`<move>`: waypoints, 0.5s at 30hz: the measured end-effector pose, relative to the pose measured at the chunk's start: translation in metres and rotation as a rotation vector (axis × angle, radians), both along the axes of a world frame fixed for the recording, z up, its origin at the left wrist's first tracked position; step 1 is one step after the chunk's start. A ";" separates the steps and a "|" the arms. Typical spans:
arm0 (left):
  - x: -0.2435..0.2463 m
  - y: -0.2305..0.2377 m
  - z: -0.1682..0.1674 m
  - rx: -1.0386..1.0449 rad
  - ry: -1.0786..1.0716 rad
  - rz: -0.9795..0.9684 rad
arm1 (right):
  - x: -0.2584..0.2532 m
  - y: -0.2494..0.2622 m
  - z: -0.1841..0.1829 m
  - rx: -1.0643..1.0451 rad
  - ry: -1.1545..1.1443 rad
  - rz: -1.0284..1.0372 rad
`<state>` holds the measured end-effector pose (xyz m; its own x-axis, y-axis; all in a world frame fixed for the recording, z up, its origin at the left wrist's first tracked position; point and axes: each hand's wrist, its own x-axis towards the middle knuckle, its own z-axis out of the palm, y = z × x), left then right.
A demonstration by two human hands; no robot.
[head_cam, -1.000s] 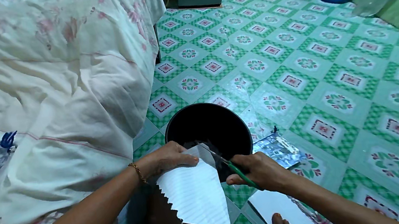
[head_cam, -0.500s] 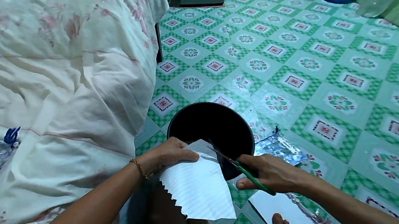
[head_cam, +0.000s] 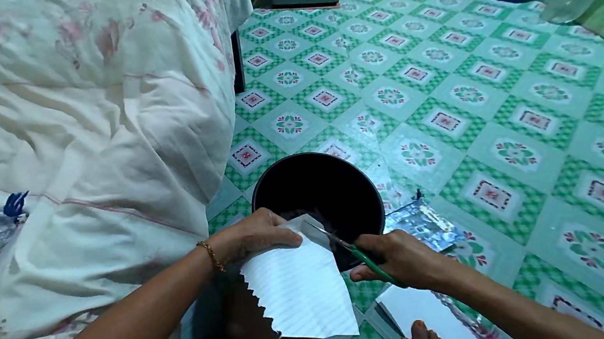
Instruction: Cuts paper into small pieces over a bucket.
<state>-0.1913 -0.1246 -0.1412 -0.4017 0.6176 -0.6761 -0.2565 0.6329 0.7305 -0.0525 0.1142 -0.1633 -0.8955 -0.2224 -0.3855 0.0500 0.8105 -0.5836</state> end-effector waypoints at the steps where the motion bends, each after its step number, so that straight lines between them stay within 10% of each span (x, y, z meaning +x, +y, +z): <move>1: 0.001 0.000 0.000 -0.003 -0.008 0.000 | -0.001 -0.001 0.001 0.009 -0.047 0.000; 15: 0.005 0.002 -0.002 -0.019 -0.024 -0.033 | -0.001 -0.002 -0.010 -0.138 -0.058 -0.049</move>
<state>-0.1868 -0.1229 -0.1430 -0.3646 0.6173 -0.6972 -0.2522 0.6553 0.7120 -0.0535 0.1126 -0.1728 -0.8836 -0.2335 -0.4060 0.1246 0.7185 -0.6843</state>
